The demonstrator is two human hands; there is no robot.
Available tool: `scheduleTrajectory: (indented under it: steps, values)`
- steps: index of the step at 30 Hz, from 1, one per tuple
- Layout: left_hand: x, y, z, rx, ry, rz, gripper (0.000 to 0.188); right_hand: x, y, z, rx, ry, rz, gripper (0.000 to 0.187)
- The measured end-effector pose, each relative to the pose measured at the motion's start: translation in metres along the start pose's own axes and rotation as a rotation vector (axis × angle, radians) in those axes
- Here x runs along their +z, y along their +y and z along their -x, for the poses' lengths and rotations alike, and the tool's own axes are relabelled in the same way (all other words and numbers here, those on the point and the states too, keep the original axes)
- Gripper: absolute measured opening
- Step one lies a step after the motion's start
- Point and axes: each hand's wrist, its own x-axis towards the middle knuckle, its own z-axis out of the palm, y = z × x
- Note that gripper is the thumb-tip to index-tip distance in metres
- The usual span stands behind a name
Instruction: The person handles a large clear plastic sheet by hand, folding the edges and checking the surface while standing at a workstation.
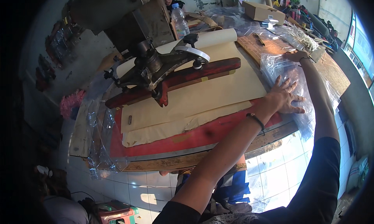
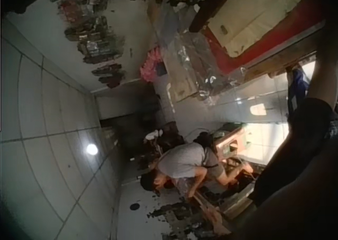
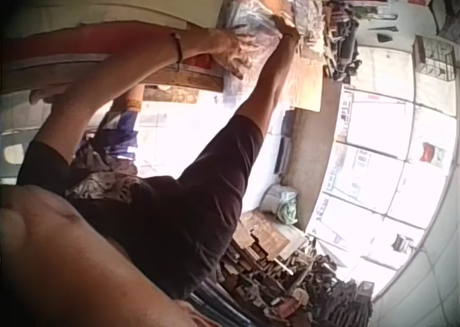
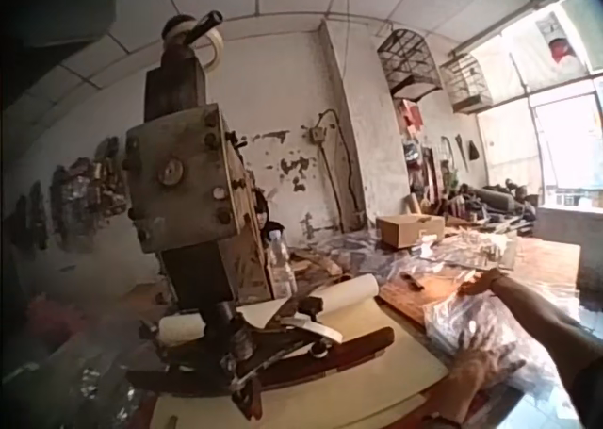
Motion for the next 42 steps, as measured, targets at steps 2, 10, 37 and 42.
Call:
scheduleTrajectory:
  steps: [2, 10, 37, 42]
  values:
    - [0.003, 0.005, -0.004, 0.015, 0.010, -0.013, 0.077, -0.001, 0.015, 0.009, 0.033, 0.008, -0.126, 0.075]
    - [0.016, -0.002, -0.012, 0.051, 0.100, -0.029, 0.083, 0.048, 0.010, -0.003, -0.117, 0.481, -0.059, 0.039]
    - [0.014, -0.024, -0.023, -0.385, 0.534, -0.111, 0.075, 0.037, -0.015, 0.026, 0.045, 0.506, -0.298, 0.048]
    - [0.008, -0.035, -0.020, -0.384, 0.557, -0.033, 0.071, 0.047, -0.008, 0.012, 0.000, 0.537, -0.308, 0.049]
